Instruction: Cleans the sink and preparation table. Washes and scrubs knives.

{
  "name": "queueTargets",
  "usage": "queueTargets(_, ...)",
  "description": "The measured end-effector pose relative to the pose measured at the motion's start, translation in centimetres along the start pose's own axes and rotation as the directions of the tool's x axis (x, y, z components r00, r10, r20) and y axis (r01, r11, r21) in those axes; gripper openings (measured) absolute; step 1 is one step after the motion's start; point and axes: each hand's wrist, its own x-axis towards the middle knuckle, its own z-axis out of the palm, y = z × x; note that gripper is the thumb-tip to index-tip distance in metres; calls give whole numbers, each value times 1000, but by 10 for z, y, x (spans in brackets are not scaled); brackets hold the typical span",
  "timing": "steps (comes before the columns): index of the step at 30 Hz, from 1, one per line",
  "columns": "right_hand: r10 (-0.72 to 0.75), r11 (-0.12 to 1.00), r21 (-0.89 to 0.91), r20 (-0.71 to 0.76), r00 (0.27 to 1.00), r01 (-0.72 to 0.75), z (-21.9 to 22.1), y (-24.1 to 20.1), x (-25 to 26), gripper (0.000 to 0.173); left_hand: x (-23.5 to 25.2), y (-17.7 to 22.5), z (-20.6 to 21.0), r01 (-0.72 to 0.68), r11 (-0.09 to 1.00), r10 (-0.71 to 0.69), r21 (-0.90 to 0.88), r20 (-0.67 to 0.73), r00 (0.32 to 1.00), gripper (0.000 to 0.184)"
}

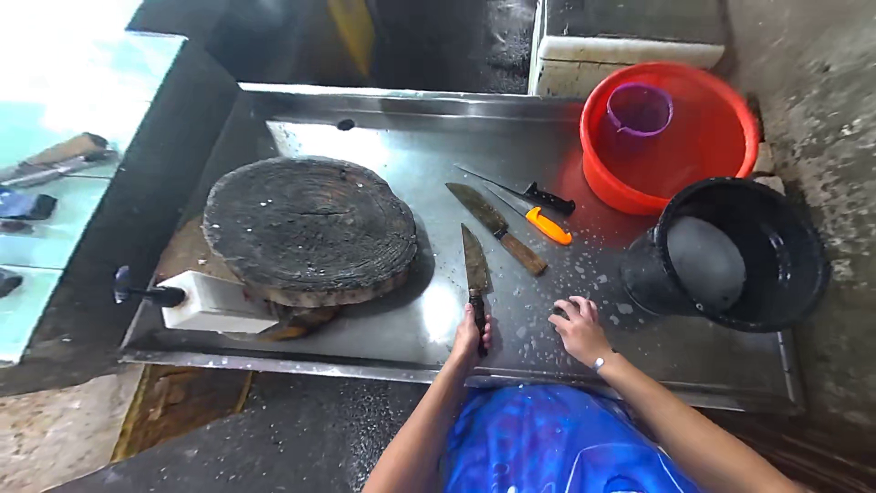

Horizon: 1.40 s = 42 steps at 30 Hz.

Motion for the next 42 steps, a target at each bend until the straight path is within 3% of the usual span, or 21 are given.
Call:
queueTargets(2, 89, 960, 268, 3, 996, -87, -14, -40, 9, 31, -2, -4, 14, -23, 991, 43, -129, 148, 988, 56)
queueTargets(4, 232, 723, 570, 333, 914, -391, -24, -75, 33, 47, -4, -10, 33, -24, 991, 53, -132, 221, 974, 51)
queueTargets(6, 299, 488, 594, 574, 762, -639, -12, -90, 57, 50, -2, -18, 46, -45, 997, 59, -68, 216, 975, 49)
queueTargets(7, 302, 479, 568, 610, 733, -669, -4, -93, 63, 50, 1, -17, 49, -54, 996, 68, -76, 185, 980, 47)
queueTargets(11, 256, 774, 352, 587, 768, -527, -9, -113, 52, 50, 5, -10, 56, -134, 990, 137, -48, 82, 987, 36)
queueTargets(13, 191, 904, 159, 680, 708, -397, -37, -113, 44, 47, 8, -17, 60, -190, 980, 189, 58, 15, 982, 33)
queueTargets(15, 119, 968, 85, 669, 733, -235, -79, -103, 42, 38, 15, -17, 60, -196, 972, 206, 131, -62, 977, 37)
queueTargets(18, 118, 986, 82, 275, 954, -145, -158, -52, 64, 30, 23, -3, 62, -146, 986, 154, 80, -114, 981, 53)
queueTargets(20, 103, 995, 5, -73, 992, -102, -198, 15, 103, 26, 32, 6, 68, -124, 992, 125, 18, -86, 988, 55)
queueTargets(21, 126, 991, -22, -152, 980, -131, -218, 52, 126, 27, 40, 10, 72, -135, 991, 134, 0, -73, 988, 52)
queueTargets(24, 336, 940, -24, -118, 935, -340, -263, 169, 184, 35, 66, 20, 93, -200, 980, 198, -6, -118, 973, 39)
queueTargets(26, 512, 856, -107, 44, 858, -506, -275, 215, 204, 55, 75, 30, 114, -265, 964, 265, 17, -153, 952, 39)
queueTargets(28, 473, 873, -292, 315, 823, -390, -259, 240, 222, 60, 86, 38, 136, -285, 958, 276, -37, -157, 948, 48)
queueTargets(30, 299, 948, -241, 446, 844, -208, -248, 271, 238, 47, 99, 51, 154, -261, 958, 243, -122, -145, 959, 51)
queueTargets(32, 377, 921, -257, 386, 842, -294, -248, 312, 245, 38, 112, 56, 165, -236, 960, 218, -149, -129, 967, 49)
queueTargets(34, 539, 838, -275, 288, 791, -471, -256, 320, 236, 41, 122, 57, 176, -247, 960, 227, -133, -151, 962, 50)
queueTargets(36, 575, 813, -20, 185, 797, -582, -255, 309, 224, 31, 125, 63, 194, -281, 950, 243, -139, -243, 939, 48)
queueTargets(37, 582, 740, 216, 267, 768, -636, -265, 288, 217, 30, 123, 65, 206, -306, 941, 253, -144, -300, 920, 45)
queueTargets(38, 534, 582, 484, 378, 757, -653, -279, 260, 207, 31, 122, 68, 220, -338, 927, 265, -161, -356, 896, 43)
queueTargets(40, 359, 262, 812, 420, 834, -522, -298, 204, 192, 36, 122, 79, 251, -395, 886, 265, -242, -435, 861, 50)
queueTargets(42, 134, 190, 907, 354, 925, -375, -299, 151, 182, 43, 120, 93, 283, -434, 838, 252, -331, -470, 846, 50)
